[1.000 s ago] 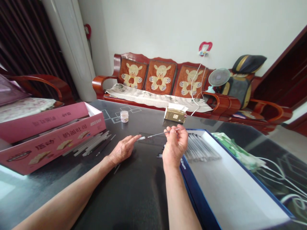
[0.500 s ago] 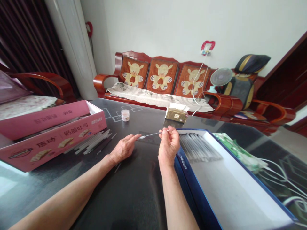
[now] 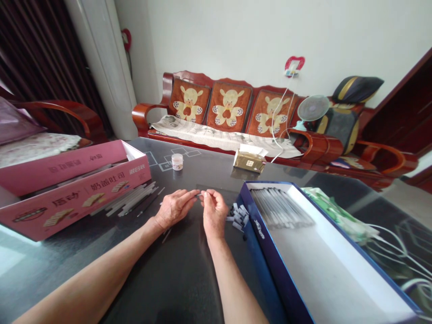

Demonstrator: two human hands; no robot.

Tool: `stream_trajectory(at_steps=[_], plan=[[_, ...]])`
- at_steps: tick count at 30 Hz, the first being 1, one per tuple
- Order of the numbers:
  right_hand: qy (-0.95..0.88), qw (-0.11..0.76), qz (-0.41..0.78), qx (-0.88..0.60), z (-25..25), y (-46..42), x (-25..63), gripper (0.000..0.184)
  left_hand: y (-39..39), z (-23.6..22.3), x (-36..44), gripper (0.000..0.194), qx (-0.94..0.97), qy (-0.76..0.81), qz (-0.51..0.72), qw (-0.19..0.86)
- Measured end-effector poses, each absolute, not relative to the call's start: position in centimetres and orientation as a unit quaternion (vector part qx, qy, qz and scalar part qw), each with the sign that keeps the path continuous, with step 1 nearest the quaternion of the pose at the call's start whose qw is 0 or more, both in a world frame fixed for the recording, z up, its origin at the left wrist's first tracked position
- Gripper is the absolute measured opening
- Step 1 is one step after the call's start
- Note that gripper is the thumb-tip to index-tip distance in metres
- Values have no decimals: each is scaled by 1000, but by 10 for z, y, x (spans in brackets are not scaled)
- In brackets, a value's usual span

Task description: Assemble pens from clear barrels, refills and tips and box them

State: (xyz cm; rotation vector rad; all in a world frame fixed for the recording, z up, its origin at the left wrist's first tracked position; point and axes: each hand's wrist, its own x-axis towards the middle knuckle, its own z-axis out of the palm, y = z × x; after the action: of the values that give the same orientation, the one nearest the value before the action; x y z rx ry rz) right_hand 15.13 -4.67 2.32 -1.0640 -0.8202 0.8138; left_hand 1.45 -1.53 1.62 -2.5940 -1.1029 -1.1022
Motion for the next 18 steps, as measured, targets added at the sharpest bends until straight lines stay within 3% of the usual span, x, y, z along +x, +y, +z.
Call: stream_trajectory(at_steps=[9, 13, 18], plan=[[-625, 580, 141, -503, 2, -55, 144, 29, -13, 10, 15, 35, -817, -452, -342, 108], [-651, 542, 117, -518, -2, -56, 141, 34, -13, 11, 15, 36, -817, -471, -310, 118], [-656, 518, 93, -541, 6, -59, 150, 26, -14, 13, 15, 33, -820, -478, -303, 92]])
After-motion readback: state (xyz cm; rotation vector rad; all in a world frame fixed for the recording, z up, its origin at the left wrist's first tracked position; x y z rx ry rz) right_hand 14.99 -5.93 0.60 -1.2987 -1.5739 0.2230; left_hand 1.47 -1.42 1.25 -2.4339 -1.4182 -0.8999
